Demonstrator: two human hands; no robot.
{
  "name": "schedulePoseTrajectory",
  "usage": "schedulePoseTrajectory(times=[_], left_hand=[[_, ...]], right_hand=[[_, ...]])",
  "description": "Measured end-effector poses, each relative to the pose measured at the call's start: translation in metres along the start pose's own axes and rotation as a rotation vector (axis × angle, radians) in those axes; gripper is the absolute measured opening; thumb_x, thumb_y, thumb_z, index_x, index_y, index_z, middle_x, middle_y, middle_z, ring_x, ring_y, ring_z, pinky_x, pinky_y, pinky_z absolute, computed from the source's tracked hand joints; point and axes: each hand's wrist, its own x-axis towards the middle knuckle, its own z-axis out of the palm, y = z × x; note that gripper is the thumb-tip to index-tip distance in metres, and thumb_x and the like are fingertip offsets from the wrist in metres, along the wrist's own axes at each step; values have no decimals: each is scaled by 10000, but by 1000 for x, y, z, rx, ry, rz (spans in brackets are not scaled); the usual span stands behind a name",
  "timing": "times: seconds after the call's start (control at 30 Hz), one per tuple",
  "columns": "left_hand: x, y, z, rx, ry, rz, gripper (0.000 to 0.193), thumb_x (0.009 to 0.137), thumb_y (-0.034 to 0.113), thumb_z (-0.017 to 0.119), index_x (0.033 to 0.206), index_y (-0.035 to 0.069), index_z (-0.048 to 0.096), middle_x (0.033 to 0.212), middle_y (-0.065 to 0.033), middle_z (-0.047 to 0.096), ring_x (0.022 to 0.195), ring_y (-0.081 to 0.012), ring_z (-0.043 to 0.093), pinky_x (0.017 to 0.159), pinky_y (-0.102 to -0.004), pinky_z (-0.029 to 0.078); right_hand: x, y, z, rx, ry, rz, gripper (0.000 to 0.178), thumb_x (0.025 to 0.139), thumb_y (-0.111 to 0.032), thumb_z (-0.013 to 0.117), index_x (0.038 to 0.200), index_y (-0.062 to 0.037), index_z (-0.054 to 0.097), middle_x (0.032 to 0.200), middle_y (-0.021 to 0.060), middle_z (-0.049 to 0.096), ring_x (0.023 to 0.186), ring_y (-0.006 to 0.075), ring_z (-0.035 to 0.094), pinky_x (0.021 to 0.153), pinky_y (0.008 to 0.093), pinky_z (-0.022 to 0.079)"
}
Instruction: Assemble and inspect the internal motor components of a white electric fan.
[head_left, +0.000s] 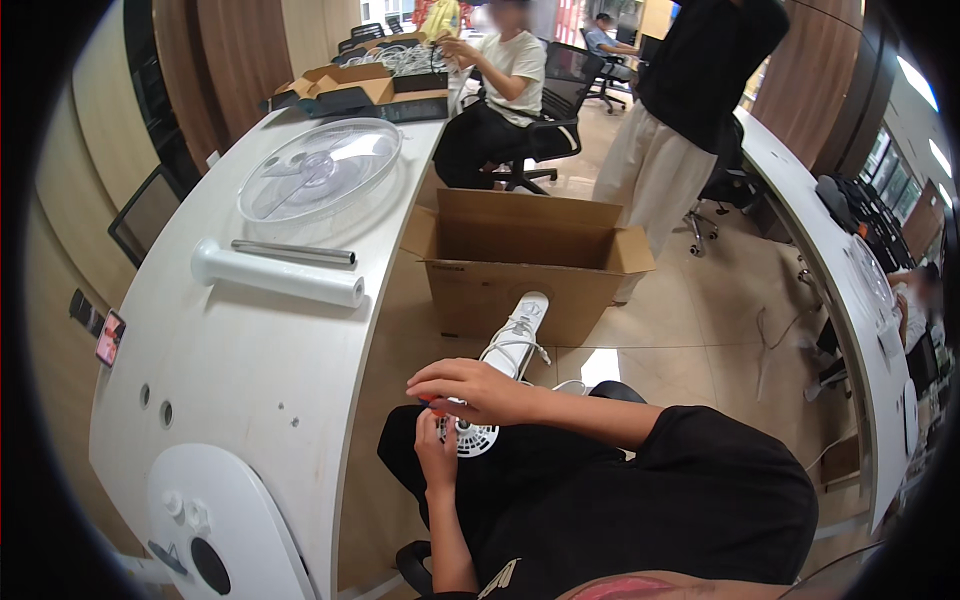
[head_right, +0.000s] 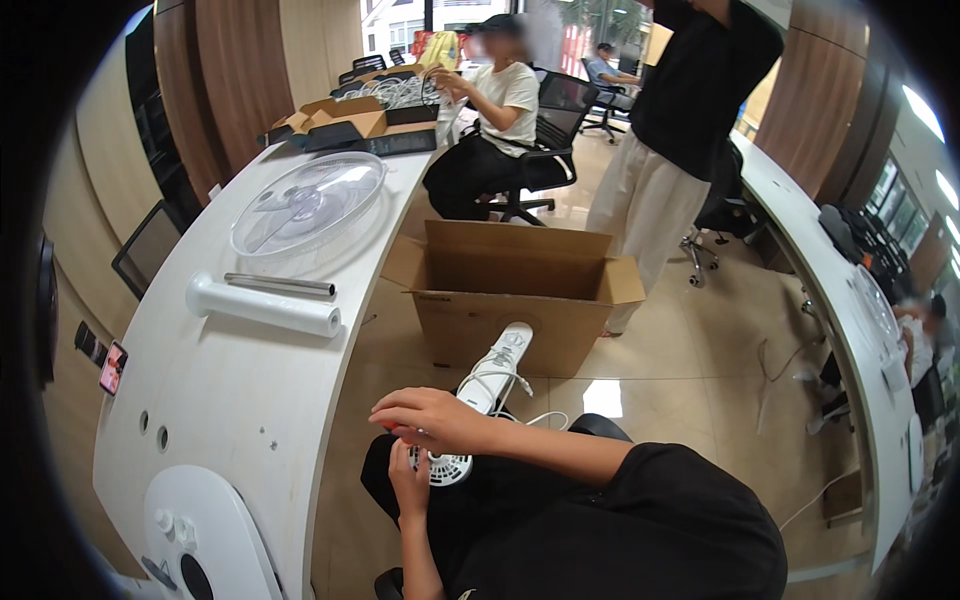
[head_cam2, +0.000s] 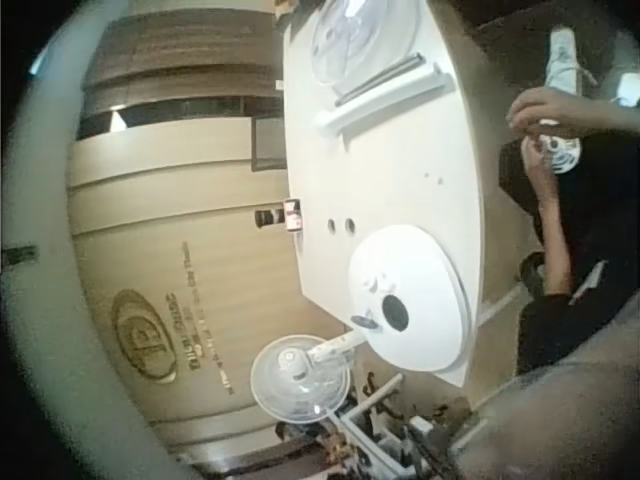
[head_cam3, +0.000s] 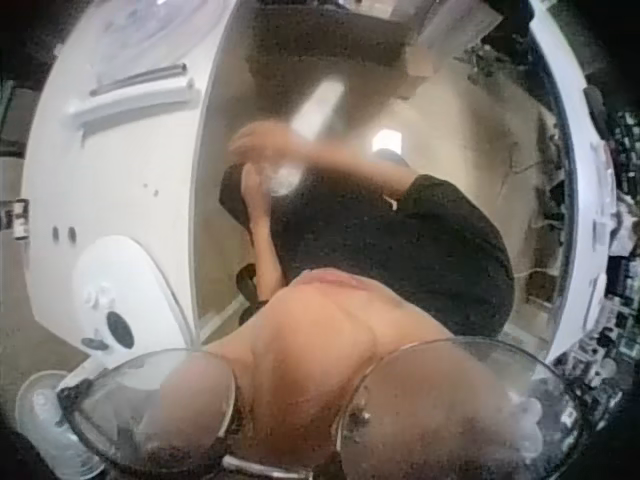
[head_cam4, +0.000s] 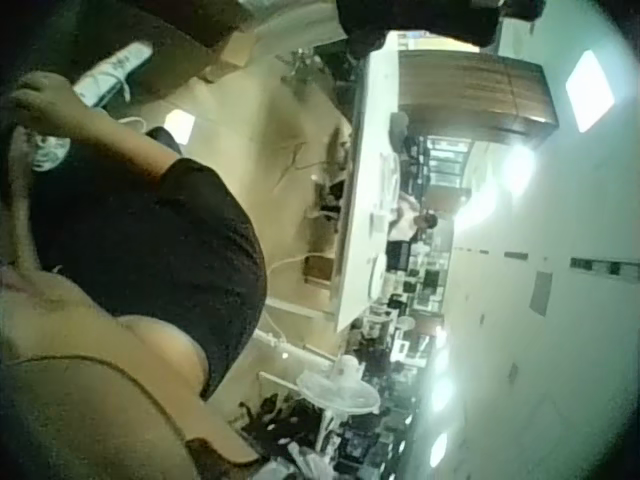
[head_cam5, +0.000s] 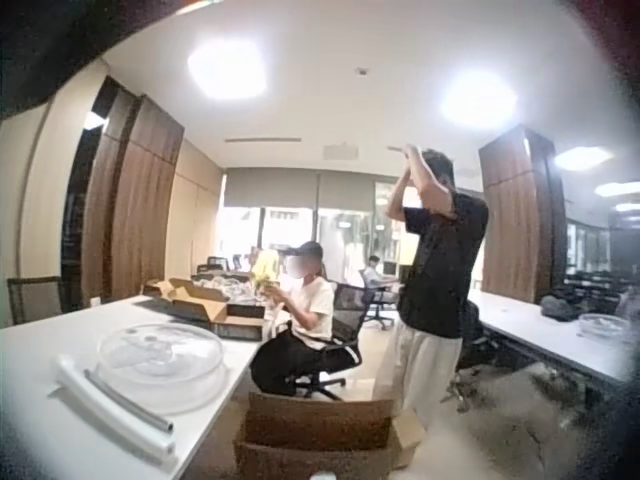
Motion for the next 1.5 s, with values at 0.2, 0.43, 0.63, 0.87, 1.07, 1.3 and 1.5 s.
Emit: schedulePoseTrajectory(times=[0.2, 0.43, 0.63, 0.87, 1.07, 1.3, 1.5], left_hand=[[-2, -20, -1, -95, -48, -13, 256, 892, 79, 655, 1113, -42, 610, 1132, -233, 619, 1051, -423, 603, 898, -450, 482], [-14, -35, 5, -312, -40, -107, 224, 897, 116, 672, 1059, -26, 608, 1155, -208, 628, 1080, -365, 616, 954, -424, 464], [-15, -38, 0, -348, -91, -51, 458, 919, 368, 689, 1142, -19, 589, 1241, -218, 591, 1155, -392, 578, 992, -438, 447], [-16, -26, 0, -269, -150, 91, 1011, 608, 618, 868, 1289, -19, 477, 1376, -220, 478, 1255, -406, 509, 1026, -473, 438], [-14, -25, -8, -270, -212, 49, 1048, 506, 515, 948, 1284, -8, 480, 1383, -199, 479, 1252, -389, 520, 1033, -463, 455], [-16, -30, -1, -248, -230, 22, 1038, 513, 496, 956, 1287, -3, 479, 1394, -213, 472, 1244, -391, 530, 1030, -461, 458], [-12, -19, -9, -243, -232, 23, 1021, 547, 498, 947, 1313, 4, 486, 1387, -222, 484, 1253, -396, 530, 1029, -467, 459]], right_hand=[[2, -3, 5, -35, 17, 58, 303, 807, -114, 790, 1074, -97, 648, 1086, 96, 566, 948, 260, 627, 786, 362, 535], [2, -5, -3, -31, -12, -2, 324, 847, -93, 726, 1151, -78, 613, 1208, 106, 581, 1039, 290, 619, 854, 414, 516], [-4, -3, -2, -20, -189, 159, 410, 876, -81, 701, 1266, -62, 580, 1290, 123, 560, 1079, 310, 618, 891, 418, 508], [-2, 0, -2, -48, -78, 19, 431, 911, -71, 646, 1329, -60, 542, 1347, 128, 550, 1162, 325, 592, 906, 397, 522], [2, -5, -4, -42, -80, 124, 455, 877, -131, 727, 1302, -103, 565, 1153, 120, 574, 993, 301, 616, 839, 379, 529], [-2, -6, -3, 108, -26, 111, 453, 898, -200, 725, 1292, -76, 541, 1223, 136, 579, 1078, 333, 614, 898, 389, 527], [-3, -7, -6, 251, -186, 337, 469, 895, -182, 722, 1307, -62, 532, 1205, 138, 623, 1112, 321, 620, 964, 406, 495]])
